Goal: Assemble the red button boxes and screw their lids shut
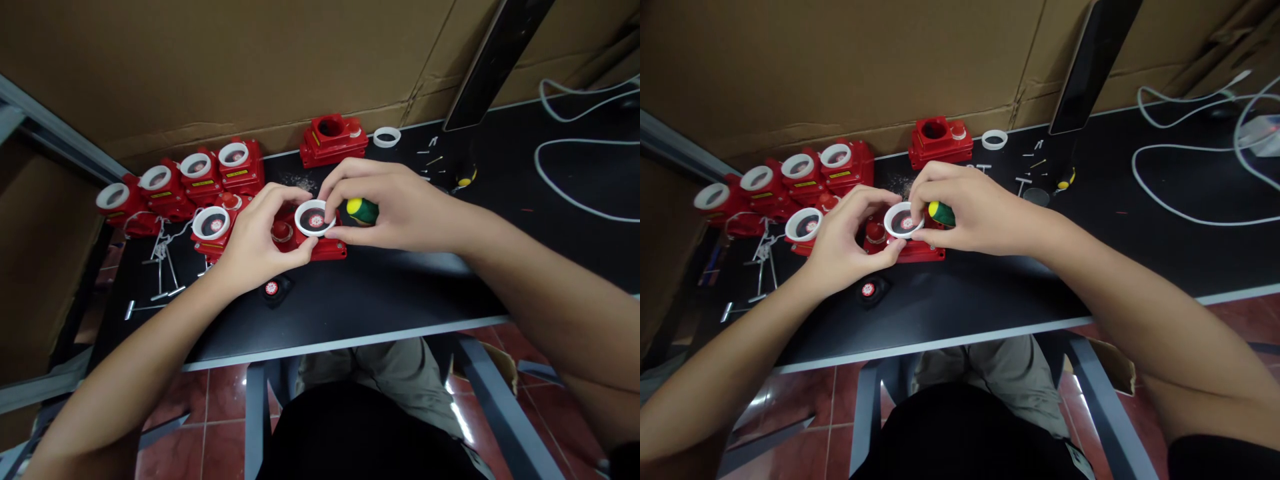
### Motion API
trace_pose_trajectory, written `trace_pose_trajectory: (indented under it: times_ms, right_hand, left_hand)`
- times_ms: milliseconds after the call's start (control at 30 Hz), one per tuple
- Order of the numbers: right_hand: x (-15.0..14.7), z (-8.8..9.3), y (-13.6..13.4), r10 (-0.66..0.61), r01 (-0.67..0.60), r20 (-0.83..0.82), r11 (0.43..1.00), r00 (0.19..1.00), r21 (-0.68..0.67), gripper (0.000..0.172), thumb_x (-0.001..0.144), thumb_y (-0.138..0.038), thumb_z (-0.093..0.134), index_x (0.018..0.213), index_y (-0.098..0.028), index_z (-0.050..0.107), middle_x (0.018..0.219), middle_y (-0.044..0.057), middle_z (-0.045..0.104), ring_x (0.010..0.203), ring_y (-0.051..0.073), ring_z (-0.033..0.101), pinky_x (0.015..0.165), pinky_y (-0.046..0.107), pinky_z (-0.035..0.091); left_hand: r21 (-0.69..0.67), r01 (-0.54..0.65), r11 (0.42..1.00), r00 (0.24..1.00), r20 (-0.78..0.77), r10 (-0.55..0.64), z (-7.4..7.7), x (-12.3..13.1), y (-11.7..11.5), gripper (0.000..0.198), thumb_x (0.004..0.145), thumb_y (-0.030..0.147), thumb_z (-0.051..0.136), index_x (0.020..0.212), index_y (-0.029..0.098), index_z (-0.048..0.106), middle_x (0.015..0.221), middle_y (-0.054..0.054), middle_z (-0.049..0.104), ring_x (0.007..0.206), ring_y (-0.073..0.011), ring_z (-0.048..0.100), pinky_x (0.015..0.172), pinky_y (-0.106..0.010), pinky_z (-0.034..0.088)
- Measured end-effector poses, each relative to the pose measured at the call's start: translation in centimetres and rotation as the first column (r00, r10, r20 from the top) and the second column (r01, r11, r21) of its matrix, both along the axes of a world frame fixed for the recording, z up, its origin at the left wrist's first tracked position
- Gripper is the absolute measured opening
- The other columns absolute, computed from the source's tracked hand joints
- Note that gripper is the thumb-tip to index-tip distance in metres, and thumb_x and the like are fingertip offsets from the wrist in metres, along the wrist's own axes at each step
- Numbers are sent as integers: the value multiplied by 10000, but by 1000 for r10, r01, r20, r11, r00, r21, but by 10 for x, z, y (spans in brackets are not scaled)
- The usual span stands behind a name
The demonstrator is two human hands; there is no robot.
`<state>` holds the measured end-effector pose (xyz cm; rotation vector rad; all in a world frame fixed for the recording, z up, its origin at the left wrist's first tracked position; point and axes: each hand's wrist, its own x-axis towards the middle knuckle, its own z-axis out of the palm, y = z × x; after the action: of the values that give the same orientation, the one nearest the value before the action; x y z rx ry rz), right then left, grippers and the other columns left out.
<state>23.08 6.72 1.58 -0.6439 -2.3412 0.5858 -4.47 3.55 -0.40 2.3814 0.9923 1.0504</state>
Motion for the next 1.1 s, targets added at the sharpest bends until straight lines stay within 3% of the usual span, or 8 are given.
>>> trace_pose_trajectory:
  times_ms: [200, 267, 367, 533, 800, 967, 1100]
  right_hand:
    - [7, 18, -2, -36, 36, 16, 999, 999, -20, 153, 1017, -455, 829, 1003, -302, 821, 1243, 75, 825, 1126, 311, 772, 1040, 496, 632]
    - [15, 25, 1, -80, 80, 9, 997, 997, -10, 156, 1000, -476, 839, 979, -324, 806, 1241, 72, 824, 1148, 335, 764, 1060, 534, 631]
    - [30, 30, 10, -177, 176, 131, 984, 975, 21, 123, 994, -463, 810, 988, -343, 788, 1231, 84, 803, 1168, 369, 752, 1064, 589, 616]
    - [41, 15, 28, -288, 281, 391, 957, 874, 74, 82, 970, -328, 742, 988, -263, 789, 1167, 140, 761, 1126, 376, 739, 1045, 558, 588]
    - [38, -7, 32, -182, 211, 552, 977, 814, 12, 63, 919, -225, 767, 967, -224, 807, 1104, 108, 735, 993, 302, 725, 937, 444, 545]
    - [35, -1, 27, -224, 228, 389, 973, 894, 38, 78, 951, -284, 769, 996, -230, 802, 1103, 103, 777, 992, 304, 721, 927, 440, 527]
    - [17, 7, 13, -137, 138, 168, 990, 976, 8, 287, 1043, -515, 780, 1133, -247, 833, 1121, 92, 805, 1014, 304, 726, 927, 438, 538]
  left_hand:
    - [-86, 10, 996, 999, 48, -6, -4, -1, 2, 537, 920, 319, 860, 1416, 218, 679, 1397, -119, 790, 1263, -293, 801, 1146, -446, 647]
    - [-84, 16, 996, 1000, -10, -17, -1, -2, 1, 600, 927, 353, 882, 1469, 214, 664, 1453, -124, 784, 1316, -305, 793, 1186, -449, 638]
    - [-74, 6, 997, 990, -137, -16, 4, -5, -2, 681, 944, 377, 884, 1553, 202, 635, 1492, -124, 785, 1367, -318, 779, 1222, -453, 621]
    - [-81, -25, 996, 968, -252, 4, 7, -6, -3, 636, 979, 457, 859, 1528, 202, 664, 1514, -130, 773, 1368, -338, 768, 1208, -479, 623]
    - [-113, -37, 993, 943, -334, -3, 4, -7, -1, 740, 978, 517, 885, 1593, 199, 625, 1572, -154, 735, 1426, -367, 737, 1242, -507, 612]
    - [-102, -71, 992, 948, -316, 36, 2, -7, -2, 759, 949, 540, 924, 1568, 202, 644, 1550, -146, 759, 1401, -361, 757, 1224, -487, 621]
    - [-107, -99, 989, 954, -294, 64, 1, -6, -3, 755, 898, 549, 979, 1502, 217, 670, 1487, -121, 789, 1336, -347, 787, 1171, -456, 642]
